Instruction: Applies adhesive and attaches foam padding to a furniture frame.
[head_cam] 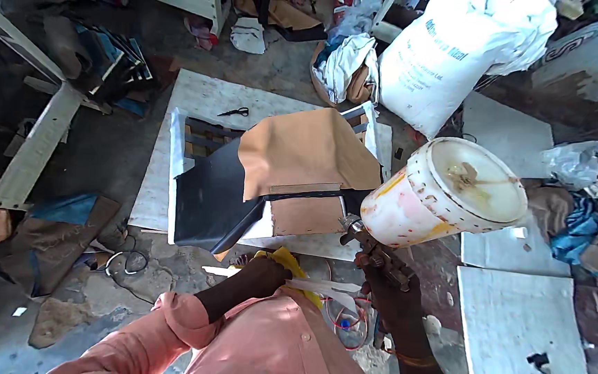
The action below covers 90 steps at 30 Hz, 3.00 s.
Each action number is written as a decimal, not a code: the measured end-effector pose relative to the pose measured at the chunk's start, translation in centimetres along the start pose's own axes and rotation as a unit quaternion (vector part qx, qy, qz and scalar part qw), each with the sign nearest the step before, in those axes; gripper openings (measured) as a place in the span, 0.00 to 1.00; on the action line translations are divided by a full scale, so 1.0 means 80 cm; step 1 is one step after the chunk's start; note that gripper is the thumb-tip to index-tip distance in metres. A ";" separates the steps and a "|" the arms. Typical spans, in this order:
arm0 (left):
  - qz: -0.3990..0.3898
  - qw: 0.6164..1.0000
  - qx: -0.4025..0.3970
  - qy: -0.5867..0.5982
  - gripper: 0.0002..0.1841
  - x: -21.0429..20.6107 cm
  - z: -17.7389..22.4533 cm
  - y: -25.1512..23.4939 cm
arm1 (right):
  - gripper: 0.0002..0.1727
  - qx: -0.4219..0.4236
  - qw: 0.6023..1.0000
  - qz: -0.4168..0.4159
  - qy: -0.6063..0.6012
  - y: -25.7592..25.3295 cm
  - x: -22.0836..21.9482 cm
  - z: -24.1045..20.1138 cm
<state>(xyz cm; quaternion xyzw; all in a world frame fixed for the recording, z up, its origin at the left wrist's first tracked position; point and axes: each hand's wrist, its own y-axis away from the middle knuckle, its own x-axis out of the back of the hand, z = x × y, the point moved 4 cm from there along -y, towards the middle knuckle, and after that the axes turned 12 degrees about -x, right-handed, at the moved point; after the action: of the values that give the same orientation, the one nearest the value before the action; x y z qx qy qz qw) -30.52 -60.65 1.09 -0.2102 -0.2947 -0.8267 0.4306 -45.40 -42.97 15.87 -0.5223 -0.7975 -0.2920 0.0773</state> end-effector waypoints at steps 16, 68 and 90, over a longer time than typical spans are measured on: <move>0.000 0.999 0.028 0.015 0.18 -0.007 -0.015 0.024 | 0.12 0.004 0.997 -0.072 0.015 0.008 -0.034 -0.011; -0.071 0.997 0.023 0.001 0.16 -0.038 -0.013 -0.005 | 0.15 0.031 0.993 0.079 0.078 0.041 0.102 0.006; -0.071 0.997 0.026 0.006 0.17 -0.034 -0.008 -0.012 | 0.17 0.003 0.997 -0.015 0.080 0.047 0.099 0.032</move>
<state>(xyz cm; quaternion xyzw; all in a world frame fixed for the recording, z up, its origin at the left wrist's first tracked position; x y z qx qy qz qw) -29.94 -59.00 -1.31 -0.1724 -0.3277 -0.8485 0.3781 -45.12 -34.24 18.60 -0.4850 -0.7975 -0.3313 0.1377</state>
